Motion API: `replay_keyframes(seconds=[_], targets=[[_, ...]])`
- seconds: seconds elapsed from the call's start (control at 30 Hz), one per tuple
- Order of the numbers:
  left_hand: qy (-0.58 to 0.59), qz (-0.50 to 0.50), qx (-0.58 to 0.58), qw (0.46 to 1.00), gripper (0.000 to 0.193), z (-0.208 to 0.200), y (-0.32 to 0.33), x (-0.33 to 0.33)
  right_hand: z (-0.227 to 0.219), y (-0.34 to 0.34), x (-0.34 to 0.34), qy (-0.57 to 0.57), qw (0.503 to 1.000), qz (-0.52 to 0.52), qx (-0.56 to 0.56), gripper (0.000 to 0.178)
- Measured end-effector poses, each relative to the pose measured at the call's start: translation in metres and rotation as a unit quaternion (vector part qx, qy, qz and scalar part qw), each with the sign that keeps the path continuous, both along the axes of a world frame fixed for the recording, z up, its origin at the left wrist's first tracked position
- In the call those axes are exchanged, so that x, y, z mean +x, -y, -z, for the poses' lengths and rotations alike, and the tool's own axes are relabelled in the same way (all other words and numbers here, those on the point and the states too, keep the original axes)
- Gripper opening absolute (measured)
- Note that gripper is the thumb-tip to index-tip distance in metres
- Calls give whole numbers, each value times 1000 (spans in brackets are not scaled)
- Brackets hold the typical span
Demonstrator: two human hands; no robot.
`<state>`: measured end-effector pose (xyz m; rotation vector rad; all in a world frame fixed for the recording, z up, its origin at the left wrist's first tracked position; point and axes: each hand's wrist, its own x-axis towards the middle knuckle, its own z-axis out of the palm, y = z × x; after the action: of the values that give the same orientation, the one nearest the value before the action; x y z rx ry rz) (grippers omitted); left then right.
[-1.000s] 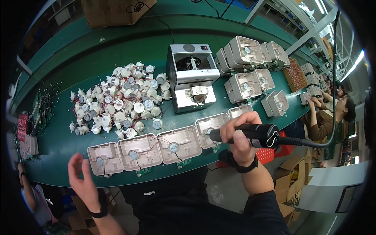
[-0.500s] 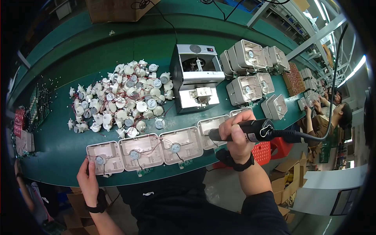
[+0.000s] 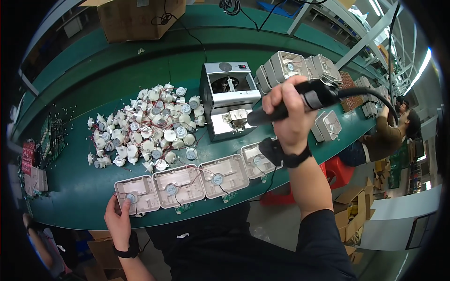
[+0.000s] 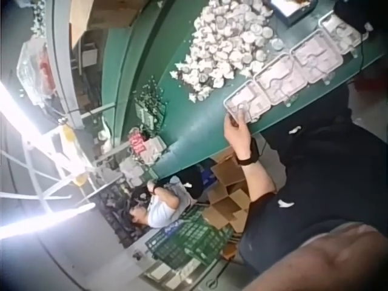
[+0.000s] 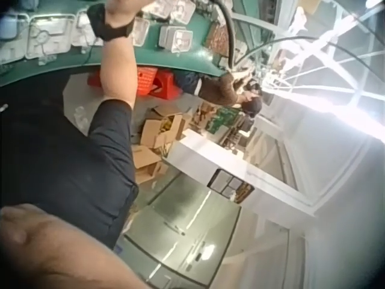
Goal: The person uses a power screwdriver on components inside plastic housings, moves them aside, and then picks up small motors and circuit boards to assemble them.
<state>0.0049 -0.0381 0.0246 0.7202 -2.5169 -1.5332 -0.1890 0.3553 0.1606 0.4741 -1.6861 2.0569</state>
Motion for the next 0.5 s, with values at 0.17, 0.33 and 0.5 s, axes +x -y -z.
replay_keyframes(seconds=[0.17,0.33,0.5], targets=[[9,-2,-77,997,48,4,2,-1,-4,7,6,65,998,1,13,11],[1,8,-62,998,50,17,12,-1,8,1,76,101,991,-81,-20,21],[4,1,-69,998,47,20,13,-1,25,17,112,105,984,-141,-8,35]])
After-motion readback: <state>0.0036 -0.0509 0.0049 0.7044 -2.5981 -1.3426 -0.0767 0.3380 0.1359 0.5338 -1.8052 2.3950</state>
